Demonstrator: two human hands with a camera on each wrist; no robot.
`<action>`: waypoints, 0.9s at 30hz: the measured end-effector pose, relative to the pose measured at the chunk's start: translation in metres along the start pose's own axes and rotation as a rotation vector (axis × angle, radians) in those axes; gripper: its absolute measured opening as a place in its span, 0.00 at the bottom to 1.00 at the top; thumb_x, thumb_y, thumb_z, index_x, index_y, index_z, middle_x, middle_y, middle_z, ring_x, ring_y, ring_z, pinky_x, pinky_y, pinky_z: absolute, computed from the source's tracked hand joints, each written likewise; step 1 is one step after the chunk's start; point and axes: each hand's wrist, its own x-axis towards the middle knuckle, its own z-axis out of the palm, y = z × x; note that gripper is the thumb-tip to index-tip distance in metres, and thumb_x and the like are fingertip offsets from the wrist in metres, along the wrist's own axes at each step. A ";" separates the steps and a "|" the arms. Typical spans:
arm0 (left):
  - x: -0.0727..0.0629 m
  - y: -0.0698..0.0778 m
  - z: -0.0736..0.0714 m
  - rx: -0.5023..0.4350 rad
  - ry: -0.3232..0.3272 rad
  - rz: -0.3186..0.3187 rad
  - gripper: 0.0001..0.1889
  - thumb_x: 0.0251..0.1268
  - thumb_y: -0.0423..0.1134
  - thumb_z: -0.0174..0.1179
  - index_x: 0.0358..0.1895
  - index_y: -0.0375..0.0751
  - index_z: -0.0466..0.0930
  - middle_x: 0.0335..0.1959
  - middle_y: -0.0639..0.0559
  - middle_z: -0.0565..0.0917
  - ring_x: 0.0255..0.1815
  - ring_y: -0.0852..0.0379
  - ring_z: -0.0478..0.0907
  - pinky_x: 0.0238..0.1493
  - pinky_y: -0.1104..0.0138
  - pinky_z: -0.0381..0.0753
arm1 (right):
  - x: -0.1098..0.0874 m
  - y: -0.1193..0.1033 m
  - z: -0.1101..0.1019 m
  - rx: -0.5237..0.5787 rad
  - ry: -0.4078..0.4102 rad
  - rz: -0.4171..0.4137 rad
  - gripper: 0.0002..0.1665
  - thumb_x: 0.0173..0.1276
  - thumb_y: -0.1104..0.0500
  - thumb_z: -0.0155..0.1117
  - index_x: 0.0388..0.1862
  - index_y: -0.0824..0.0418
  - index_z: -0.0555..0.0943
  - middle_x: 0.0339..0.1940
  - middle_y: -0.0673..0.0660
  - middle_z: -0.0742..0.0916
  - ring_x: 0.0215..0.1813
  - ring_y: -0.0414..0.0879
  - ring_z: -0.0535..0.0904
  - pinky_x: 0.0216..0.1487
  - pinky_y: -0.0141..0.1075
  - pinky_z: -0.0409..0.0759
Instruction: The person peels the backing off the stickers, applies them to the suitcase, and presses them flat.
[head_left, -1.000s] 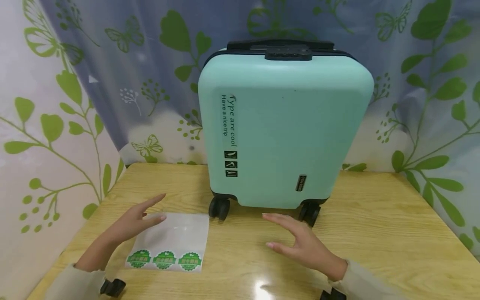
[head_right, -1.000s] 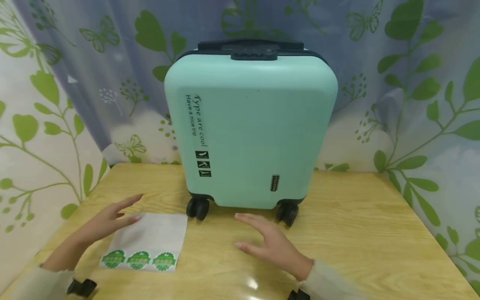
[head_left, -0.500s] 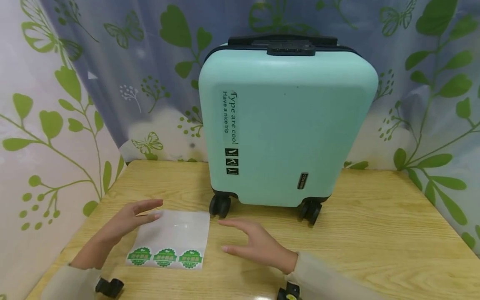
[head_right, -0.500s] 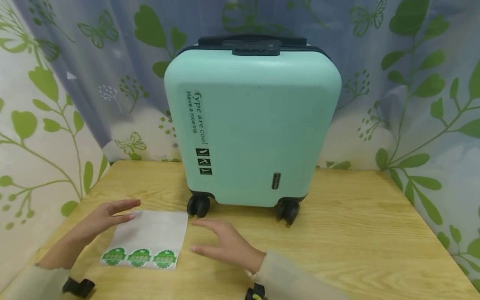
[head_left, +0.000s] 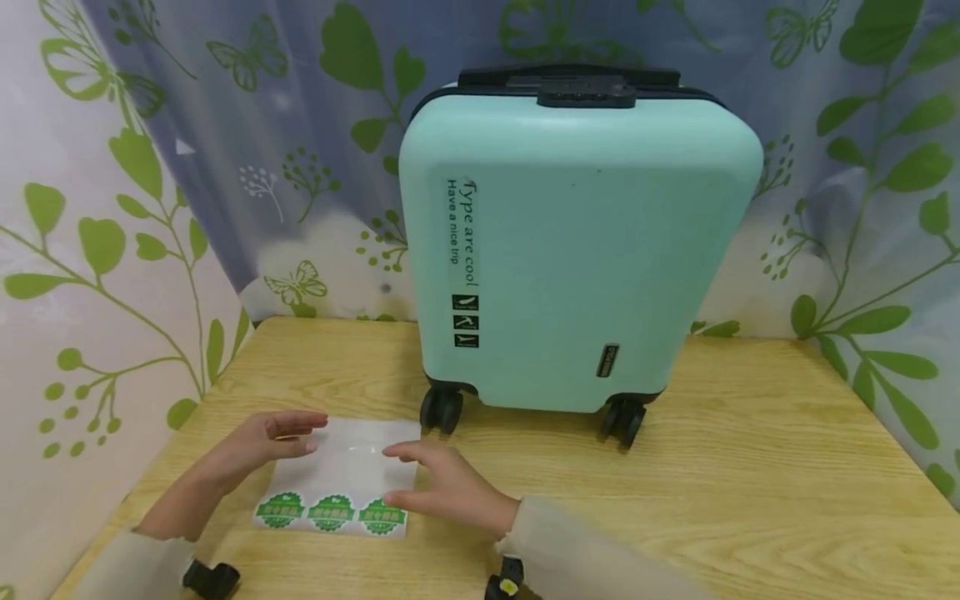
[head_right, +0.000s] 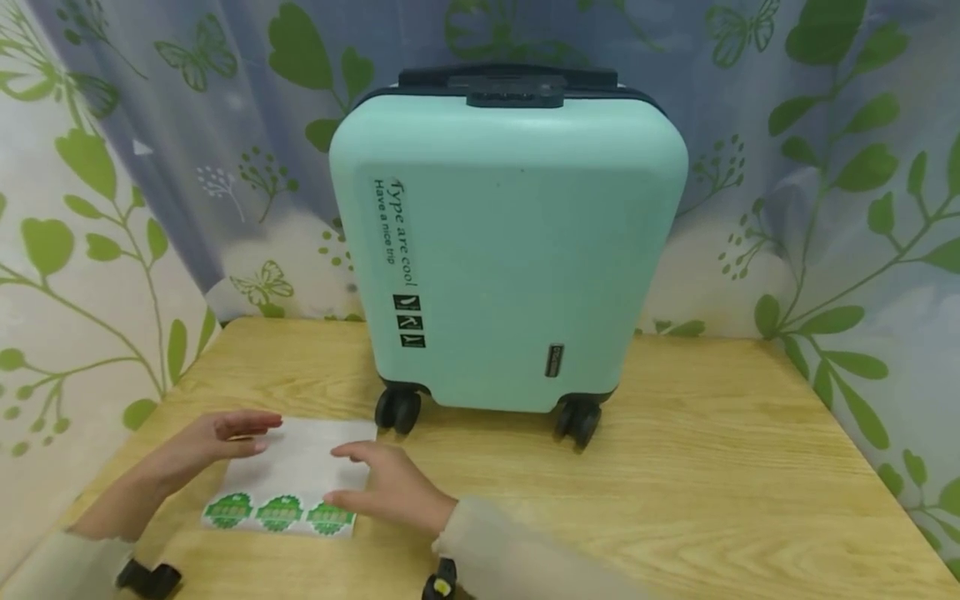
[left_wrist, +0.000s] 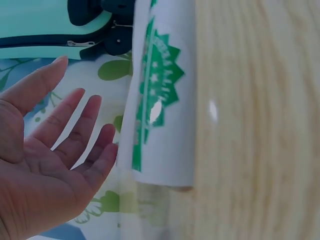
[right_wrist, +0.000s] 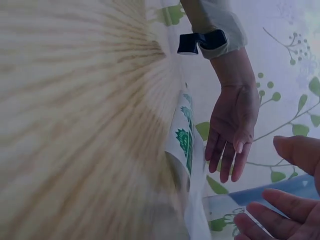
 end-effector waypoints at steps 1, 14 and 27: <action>0.000 -0.001 0.000 -0.002 -0.004 -0.005 0.28 0.65 0.40 0.60 0.65 0.29 0.66 0.64 0.32 0.69 0.65 0.32 0.62 0.61 0.43 0.65 | 0.003 0.001 0.002 0.001 0.001 0.011 0.30 0.63 0.50 0.67 0.63 0.58 0.74 0.61 0.49 0.78 0.61 0.47 0.74 0.62 0.41 0.71; 0.006 -0.015 0.005 -0.034 -0.091 -0.006 0.31 0.57 0.37 0.66 0.63 0.28 0.68 0.65 0.34 0.68 0.69 0.35 0.56 0.65 0.49 0.62 | 0.034 0.022 0.016 0.012 0.018 0.096 0.28 0.57 0.63 0.71 0.58 0.63 0.77 0.58 0.54 0.80 0.60 0.45 0.75 0.61 0.32 0.70; 0.007 -0.016 0.016 0.003 -0.197 0.060 0.28 0.52 0.35 0.68 0.59 0.33 0.75 0.67 0.35 0.65 0.66 0.54 0.66 0.58 0.73 0.70 | 0.020 0.028 0.006 -0.036 0.024 0.183 0.30 0.50 0.74 0.70 0.55 0.63 0.80 0.56 0.55 0.82 0.61 0.46 0.74 0.61 0.33 0.70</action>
